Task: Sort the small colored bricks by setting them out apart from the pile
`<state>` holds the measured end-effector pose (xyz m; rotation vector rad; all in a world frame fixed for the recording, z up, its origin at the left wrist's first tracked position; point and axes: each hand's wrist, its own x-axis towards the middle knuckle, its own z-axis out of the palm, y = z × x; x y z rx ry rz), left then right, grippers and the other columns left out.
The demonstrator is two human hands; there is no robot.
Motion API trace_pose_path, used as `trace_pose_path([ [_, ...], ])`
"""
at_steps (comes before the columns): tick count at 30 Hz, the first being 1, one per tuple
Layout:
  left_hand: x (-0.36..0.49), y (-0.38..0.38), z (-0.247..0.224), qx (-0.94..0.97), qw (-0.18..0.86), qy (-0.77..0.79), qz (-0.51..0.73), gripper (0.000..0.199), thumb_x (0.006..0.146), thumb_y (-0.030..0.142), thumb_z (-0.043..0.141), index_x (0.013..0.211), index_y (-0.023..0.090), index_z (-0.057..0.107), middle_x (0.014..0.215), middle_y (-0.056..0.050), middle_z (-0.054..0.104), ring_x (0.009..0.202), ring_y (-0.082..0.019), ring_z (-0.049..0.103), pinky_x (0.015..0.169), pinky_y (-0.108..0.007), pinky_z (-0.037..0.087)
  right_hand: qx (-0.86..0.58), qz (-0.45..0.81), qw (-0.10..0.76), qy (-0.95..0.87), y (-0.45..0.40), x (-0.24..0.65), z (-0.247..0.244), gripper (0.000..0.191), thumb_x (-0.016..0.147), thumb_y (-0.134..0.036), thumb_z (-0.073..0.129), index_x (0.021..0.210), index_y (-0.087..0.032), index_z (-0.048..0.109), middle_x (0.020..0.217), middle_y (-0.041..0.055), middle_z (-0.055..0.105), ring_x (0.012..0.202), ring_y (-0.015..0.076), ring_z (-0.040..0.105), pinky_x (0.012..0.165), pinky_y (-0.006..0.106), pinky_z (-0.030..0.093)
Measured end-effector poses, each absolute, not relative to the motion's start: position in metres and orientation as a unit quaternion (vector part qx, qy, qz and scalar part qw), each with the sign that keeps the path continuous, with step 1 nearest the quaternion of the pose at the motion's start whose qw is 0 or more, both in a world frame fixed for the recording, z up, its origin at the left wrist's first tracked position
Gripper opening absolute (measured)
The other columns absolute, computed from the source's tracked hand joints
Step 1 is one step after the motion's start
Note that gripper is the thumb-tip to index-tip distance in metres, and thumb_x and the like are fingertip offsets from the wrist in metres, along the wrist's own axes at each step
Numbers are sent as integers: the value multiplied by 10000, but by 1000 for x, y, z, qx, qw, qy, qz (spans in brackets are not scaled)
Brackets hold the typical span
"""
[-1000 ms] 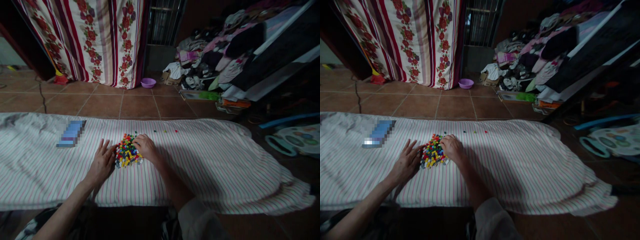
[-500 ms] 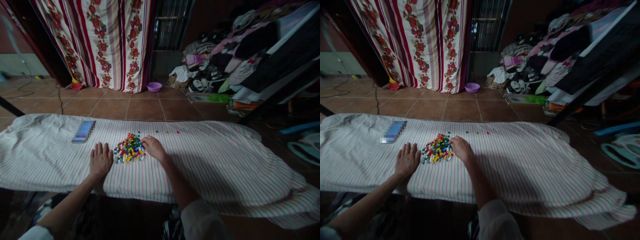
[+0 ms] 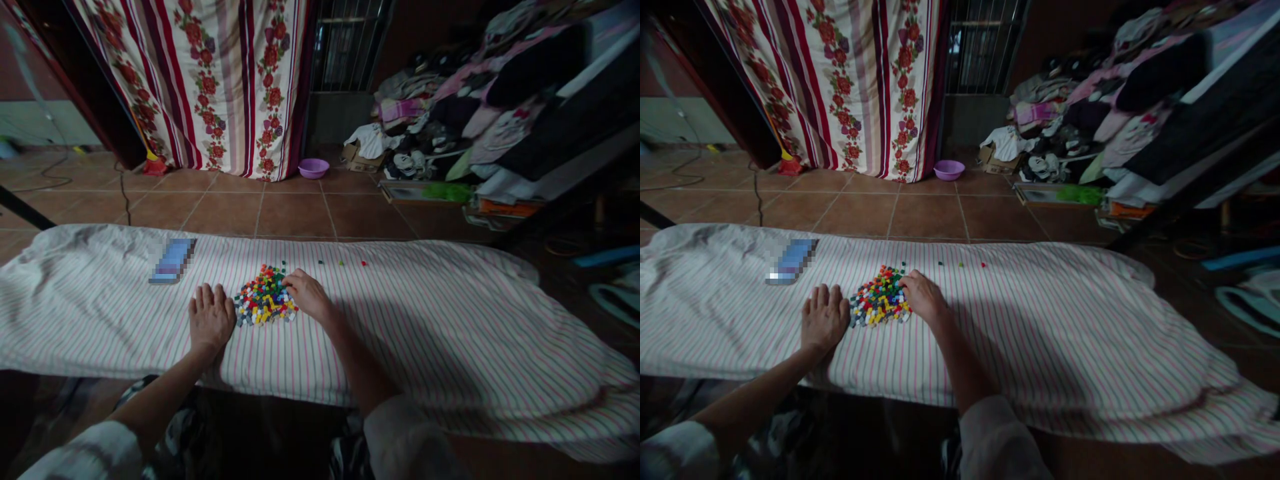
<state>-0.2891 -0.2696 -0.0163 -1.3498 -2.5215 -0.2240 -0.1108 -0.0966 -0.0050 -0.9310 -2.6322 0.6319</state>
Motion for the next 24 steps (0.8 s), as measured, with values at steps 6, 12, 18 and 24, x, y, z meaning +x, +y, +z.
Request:
trace_pose_path([
  [6, -288, -269, -15, -457, 128, -878, -69, 533, 942, 331, 290, 1342, 43, 493, 1414, -270, 472, 1378, -396, 377, 1074, -542, 338, -325, 223, 131, -910, -95, -115, -3, 224, 898, -121, 546, 1003, -232, 710, 1045, 38, 635, 961, 144, 626, 854, 241, 461],
  [12, -290, -270, -18, -458, 129, -878, -59, 541, 941, 340, 275, 1342, 46, 489, 1416, -262, 469, 1380, -401, 369, 1084, -538, 324, -316, 220, 133, -913, -95, -113, -3, 206, 901, -132, 548, 1006, -228, 697, 1045, 38, 629, 972, 141, 614, 853, 238, 453],
  [18, -288, -271, -16, -459, 126, -877, -65, 530, 939, 339, 264, 1334, 67, 490, 1396, -240, 492, 1382, -378, 370, 1082, -527, 330, -318, 221, 123, -914, -97, -111, 1, 185, 912, -164, 546, 1004, -237, 688, 1042, 28, 631, 973, 138, 611, 839, 233, 449],
  [24, -287, -271, -13, -460, 136, -876, -48, 527, 936, 331, 265, 1321, 54, 494, 1385, -253, 497, 1356, -389, 397, 1059, -529, 350, -314, 225, 129, -913, -97, -110, 2, 188, 907, -156, 547, 986, -246, 692, 1031, 20, 633, 969, 131, 611, 845, 228, 447],
])
